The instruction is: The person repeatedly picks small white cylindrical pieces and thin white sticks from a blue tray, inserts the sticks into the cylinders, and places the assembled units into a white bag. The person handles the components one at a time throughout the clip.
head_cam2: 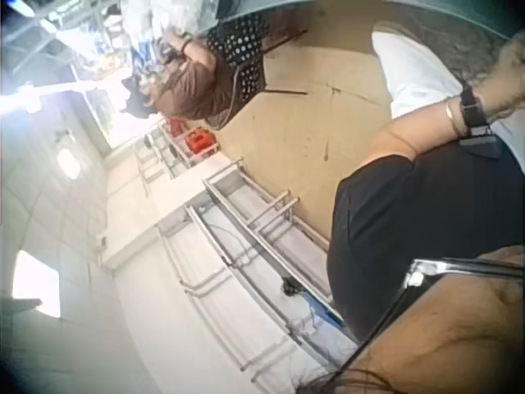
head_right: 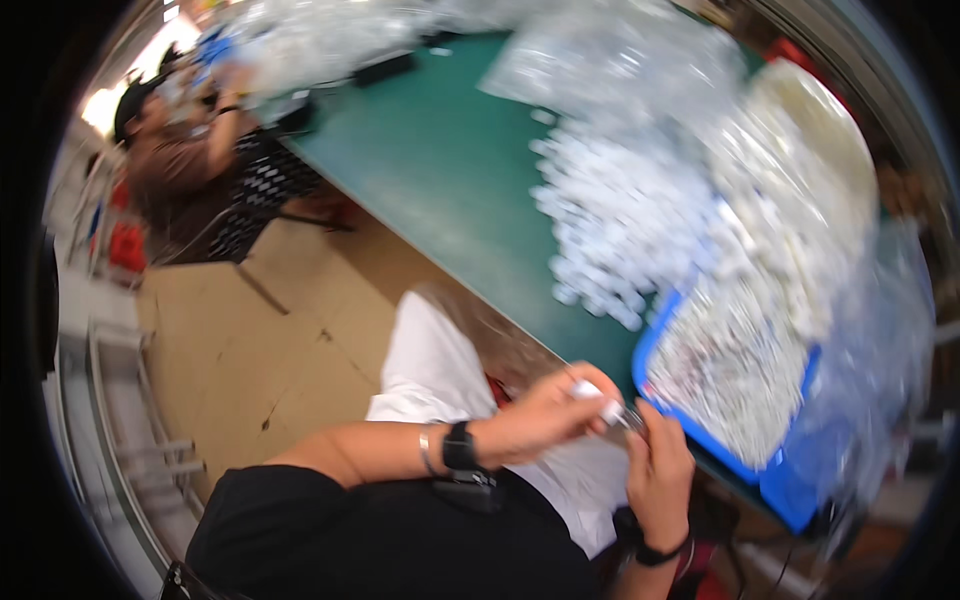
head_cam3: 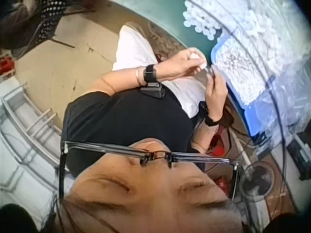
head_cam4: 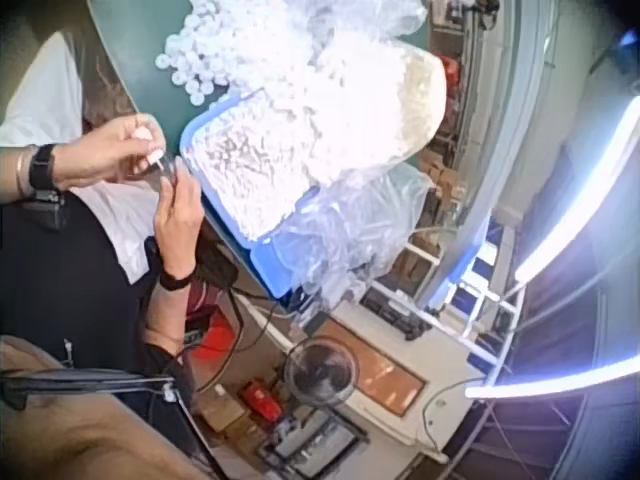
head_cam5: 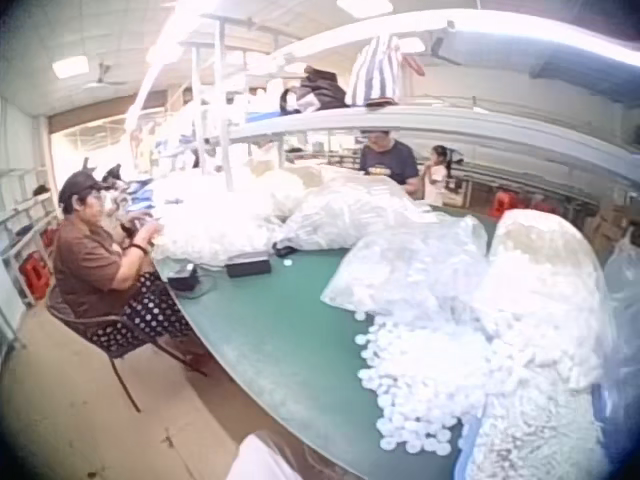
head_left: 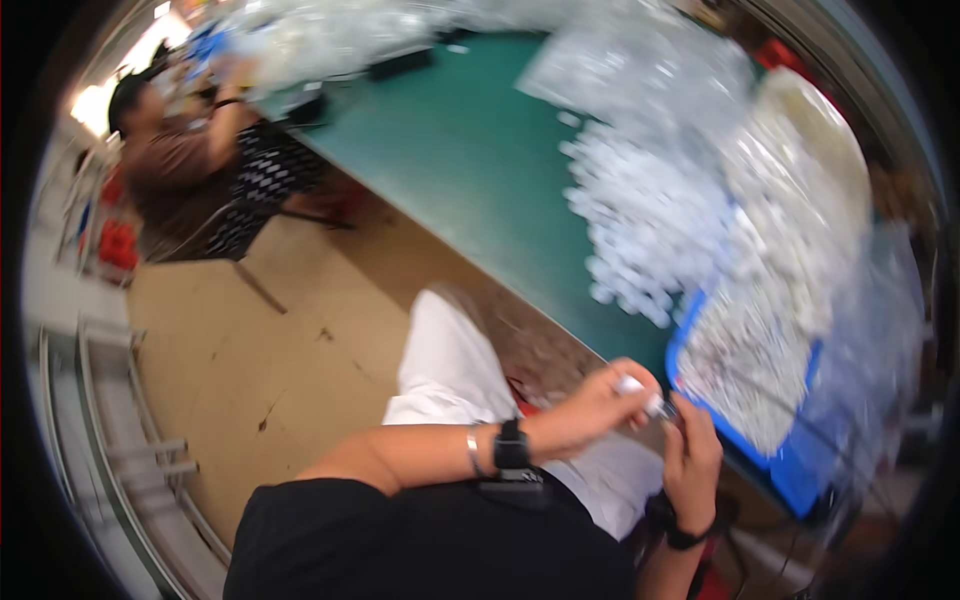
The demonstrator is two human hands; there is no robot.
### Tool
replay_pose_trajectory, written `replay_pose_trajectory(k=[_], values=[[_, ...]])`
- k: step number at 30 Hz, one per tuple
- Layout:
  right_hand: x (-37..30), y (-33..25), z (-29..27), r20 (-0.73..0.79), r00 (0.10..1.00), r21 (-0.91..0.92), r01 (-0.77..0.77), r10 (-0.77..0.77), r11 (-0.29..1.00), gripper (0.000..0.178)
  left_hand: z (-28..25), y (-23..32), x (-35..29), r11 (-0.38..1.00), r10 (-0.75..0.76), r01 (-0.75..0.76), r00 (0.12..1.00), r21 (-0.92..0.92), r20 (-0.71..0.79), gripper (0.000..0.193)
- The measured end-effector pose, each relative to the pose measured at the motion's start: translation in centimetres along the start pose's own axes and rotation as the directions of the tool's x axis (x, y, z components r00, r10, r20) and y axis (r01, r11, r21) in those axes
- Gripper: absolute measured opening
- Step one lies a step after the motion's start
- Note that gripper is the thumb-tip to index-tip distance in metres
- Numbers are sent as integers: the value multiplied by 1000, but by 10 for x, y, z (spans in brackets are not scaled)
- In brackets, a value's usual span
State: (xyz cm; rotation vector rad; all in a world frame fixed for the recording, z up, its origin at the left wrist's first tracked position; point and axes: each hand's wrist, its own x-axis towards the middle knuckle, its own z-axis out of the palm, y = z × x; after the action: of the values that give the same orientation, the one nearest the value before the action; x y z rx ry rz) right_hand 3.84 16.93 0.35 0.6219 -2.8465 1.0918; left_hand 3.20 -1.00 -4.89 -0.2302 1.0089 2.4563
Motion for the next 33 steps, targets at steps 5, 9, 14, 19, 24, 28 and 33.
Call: replay_pose_trajectory(k=[5, 9, 14, 19, 24, 28, 33], values=[[3, -2, 11, -1, 1000, 154, -1, 1, 988, 30, 3, 6, -1, 993, -30, 30, 1000, -117, 7, 12], [-12, 9, 20, -92, 983, 262, -129, 157, 957, 28, 5, 8, 1, 992, -54, 55, 998, -113, 12, 15], [-19, 14, 23, -120, 969, 343, -163, 215, 925, 27, 6, 8, 3, 993, -17, 18, 1000, -113, 10, 17], [-10, 10, 20, -91, 993, 254, -49, 74, 966, 27, 6, -3, 4, 999, -2, 2, 1000, 37, -6, 17], [-12, 10, 25, -101, 985, 301, -102, 138, 948, 25, 11, -1, 1, 968, 86, -81, 996, 239, -12, 17], [-13, 10, 26, -69, 990, 320, -96, 125, 942, 23, 4, 2, 0, 896, 97, -147, 986, 419, 138, 25], [-16, 7, 30, -5, 999, 293, 45, -45, 955, 25, 5, -10, -6, 849, 161, -317, 918, 422, 363, 45]])
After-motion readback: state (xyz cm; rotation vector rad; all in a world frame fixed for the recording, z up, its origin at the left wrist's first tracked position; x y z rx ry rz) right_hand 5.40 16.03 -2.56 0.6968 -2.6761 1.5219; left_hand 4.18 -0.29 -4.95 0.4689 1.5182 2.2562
